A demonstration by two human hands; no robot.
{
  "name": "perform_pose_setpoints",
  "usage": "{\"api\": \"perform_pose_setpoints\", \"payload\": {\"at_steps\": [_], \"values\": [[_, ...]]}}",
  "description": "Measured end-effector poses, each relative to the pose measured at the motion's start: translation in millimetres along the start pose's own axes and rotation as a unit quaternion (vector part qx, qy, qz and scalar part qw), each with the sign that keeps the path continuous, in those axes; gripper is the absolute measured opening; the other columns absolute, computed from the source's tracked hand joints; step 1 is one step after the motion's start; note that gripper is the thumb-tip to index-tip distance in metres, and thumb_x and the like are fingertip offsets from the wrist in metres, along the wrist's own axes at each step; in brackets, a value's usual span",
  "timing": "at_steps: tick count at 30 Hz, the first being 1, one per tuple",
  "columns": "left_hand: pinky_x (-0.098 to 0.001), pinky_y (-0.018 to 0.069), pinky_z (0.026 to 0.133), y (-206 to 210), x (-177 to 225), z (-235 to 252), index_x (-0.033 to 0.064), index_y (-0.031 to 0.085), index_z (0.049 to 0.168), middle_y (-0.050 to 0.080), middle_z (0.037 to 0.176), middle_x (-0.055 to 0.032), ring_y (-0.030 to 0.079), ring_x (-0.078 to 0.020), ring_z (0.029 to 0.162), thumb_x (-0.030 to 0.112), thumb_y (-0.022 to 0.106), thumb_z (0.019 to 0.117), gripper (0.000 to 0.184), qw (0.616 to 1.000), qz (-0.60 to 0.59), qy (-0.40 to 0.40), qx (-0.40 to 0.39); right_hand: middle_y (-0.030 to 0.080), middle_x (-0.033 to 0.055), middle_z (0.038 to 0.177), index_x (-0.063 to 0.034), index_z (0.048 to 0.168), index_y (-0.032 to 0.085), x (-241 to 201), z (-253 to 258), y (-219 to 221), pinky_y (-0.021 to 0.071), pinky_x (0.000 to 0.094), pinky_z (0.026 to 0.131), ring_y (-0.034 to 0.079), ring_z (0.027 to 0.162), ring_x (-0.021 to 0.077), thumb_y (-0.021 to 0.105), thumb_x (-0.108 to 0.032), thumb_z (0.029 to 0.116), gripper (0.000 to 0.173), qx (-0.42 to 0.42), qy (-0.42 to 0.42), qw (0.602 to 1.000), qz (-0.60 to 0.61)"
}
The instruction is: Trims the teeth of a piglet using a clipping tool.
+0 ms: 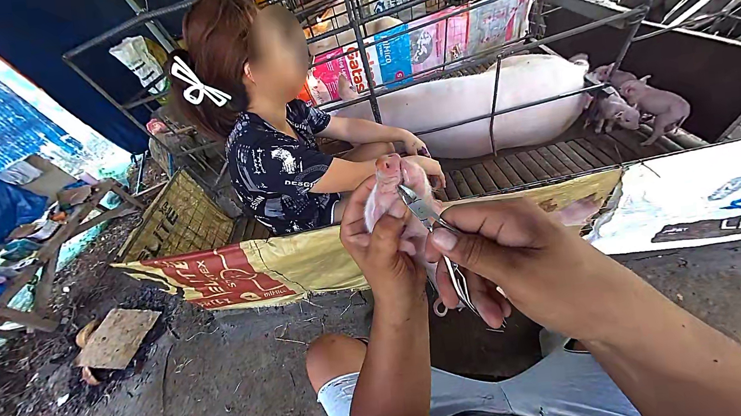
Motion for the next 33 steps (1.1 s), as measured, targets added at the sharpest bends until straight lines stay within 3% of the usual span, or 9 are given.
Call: {"api": "perform_pose_setpoints", "payload": {"at_steps": [15, 17, 20, 23, 26, 30, 33], "values": [[-0.0188, 0.0519, 0.048, 4, 6, -3, 0.0047, 0.068, 0.110, 0.058, 0.058, 0.0011, 0.057, -0.0030, 0.047, 0.006, 0.066, 0.0910, 0.019, 1.000, -0.029, -0.008, -0.003, 0.069, 0.0081, 0.074, -0.0032, 0.097, 0.067, 0, -1, 11, 0.0496, 0.0186, 0.039, 0.060, 0.047, 0.0084, 0.048, -0.020, 0.1094, 0.028, -0.020, 0.023, 0.991, 0.131], [-0.0180, 0.0514, 0.047, 4, 8, -4, 0.0045, 0.068, 0.111, 0.060, 0.061, 0.0006, 0.057, -0.0023, 0.048, 0.008, 0.068, 0.0911, 0.020, 1.000, -0.021, -0.009, 0.010, 0.069, 0.0096, 0.075, -0.0025, 0.096, 0.066, 0, -1, 15, 0.0496, 0.0186, 0.039, 0.060, 0.046, 0.0083, 0.049, -0.019, 0.1090, 0.027, -0.015, 0.029, 0.984, 0.175], [-0.0192, 0.0542, 0.051, 0, 7, -5, 0.0048, 0.066, 0.116, 0.067, 0.077, -0.0044, 0.063, -0.0047, 0.058, 0.010, 0.067, 0.0920, 0.025, 1.000, -0.004, -0.013, 0.014, 0.069, 0.0115, 0.076, -0.0004, 0.096, 0.065, 1, -1, 25, 0.0497, 0.0189, 0.040, 0.060, 0.047, 0.0087, 0.046, -0.017, 0.1097, 0.028, -0.007, 0.031, 0.975, 0.221], [-0.0158, 0.0455, 0.041, 1, 8, -4, 0.0067, 0.067, 0.113, 0.059, 0.062, -0.0002, 0.052, -0.0011, 0.043, 0.008, 0.066, 0.0928, 0.020, 1.000, 0.000, -0.014, -0.002, 0.070, 0.0116, 0.077, 0.0008, 0.099, 0.064, 1, -1, 32, 0.0510, 0.0189, 0.041, 0.062, 0.049, 0.0087, 0.044, -0.016, 0.1104, 0.028, 0.000, 0.031, 0.967, 0.252], [-0.0143, 0.0432, 0.041, 0, 9, -4, 0.0074, 0.067, 0.116, 0.057, 0.061, 0.0021, 0.048, 0.0007, 0.043, 0.008, 0.066, 0.0930, 0.023, 1.000, 0.007, -0.003, -0.017, 0.069, 0.0130, 0.078, 0.0016, 0.100, 0.063, 0, -1, 37, 0.0513, 0.0198, 0.041, 0.062, 0.050, 0.0100, 0.043, -0.017, 0.1108, 0.029, 0.007, 0.033, 0.961, 0.274], [-0.0146, 0.0475, 0.045, -10, 6, -2, 0.0046, 0.066, 0.120, 0.063, 0.070, -0.0013, 0.053, 0.0003, 0.048, 0.008, 0.069, 0.0928, 0.027, 1.000, 0.008, 0.014, -0.020, 0.069, 0.0137, 0.077, 0.0031, 0.100, 0.062, 0, -1, 43, 0.0524, 0.0214, 0.041, 0.063, 0.050, 0.0117, 0.042, -0.016, 0.1111, 0.030, 0.021, 0.015, 0.958, 0.287], [-0.0159, 0.0527, 0.053, -16, 5, 1, 0.0062, 0.068, 0.120, 0.069, 0.081, -0.0012, 0.061, -0.0005, 0.058, 0.016, 0.072, 0.0927, 0.030, 0.999, 0.042, 0.019, -0.024, 0.069, 0.0124, 0.076, 0.0022, 0.099, 0.062, -1, -1, 45, 0.0516, 0.0205, 0.041, 0.062, 0.049, 0.0105, 0.041, -0.016, 0.1112, 0.030, 0.018, 0.016, 0.957, 0.287]]}}
Point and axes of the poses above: each hand's wrist, its own z-axis towards the middle knuckle, its own y-axis out of the palm, x = y × z, the point moved 6 cm from there along z, towards the middle knuckle
